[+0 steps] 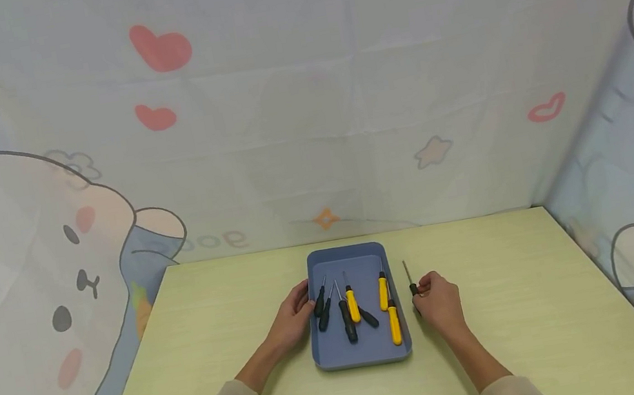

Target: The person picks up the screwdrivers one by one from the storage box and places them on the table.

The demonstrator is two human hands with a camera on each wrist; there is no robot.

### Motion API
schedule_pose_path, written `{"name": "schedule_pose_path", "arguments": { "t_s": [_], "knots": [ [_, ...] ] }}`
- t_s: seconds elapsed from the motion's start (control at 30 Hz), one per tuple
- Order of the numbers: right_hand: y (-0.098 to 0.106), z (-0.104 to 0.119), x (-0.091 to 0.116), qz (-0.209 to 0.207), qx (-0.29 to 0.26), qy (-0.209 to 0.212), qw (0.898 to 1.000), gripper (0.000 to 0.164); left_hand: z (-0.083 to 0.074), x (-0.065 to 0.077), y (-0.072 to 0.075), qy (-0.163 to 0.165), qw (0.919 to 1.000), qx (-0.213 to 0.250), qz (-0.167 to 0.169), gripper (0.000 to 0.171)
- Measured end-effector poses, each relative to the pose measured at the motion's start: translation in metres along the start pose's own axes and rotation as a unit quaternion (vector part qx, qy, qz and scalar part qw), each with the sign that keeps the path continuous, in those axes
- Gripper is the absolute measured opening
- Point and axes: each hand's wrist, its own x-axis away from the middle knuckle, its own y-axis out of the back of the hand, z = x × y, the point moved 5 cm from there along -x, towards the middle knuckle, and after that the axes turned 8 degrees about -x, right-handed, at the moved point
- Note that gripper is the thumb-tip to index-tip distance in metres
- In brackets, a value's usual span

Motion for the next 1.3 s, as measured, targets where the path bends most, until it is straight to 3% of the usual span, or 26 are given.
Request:
{"name": "schedule_pose_path", "arguments": {
  "t_s": [0.57,1.3],
  "knots": [
    [0.005,0.003,0.006,-0.012,0.005,0.001,1.0,0.024,0.0,0.001,-0.001,0.007,1.0,-0.001,0.002,0.057],
    [0.01,0.011,0.0,0.022,-0.002,0.012,1.0,0.037,-0.002,0.0,0.001,-0.002,0.9999,0.009,-0.005,0.057]
  ]
}}
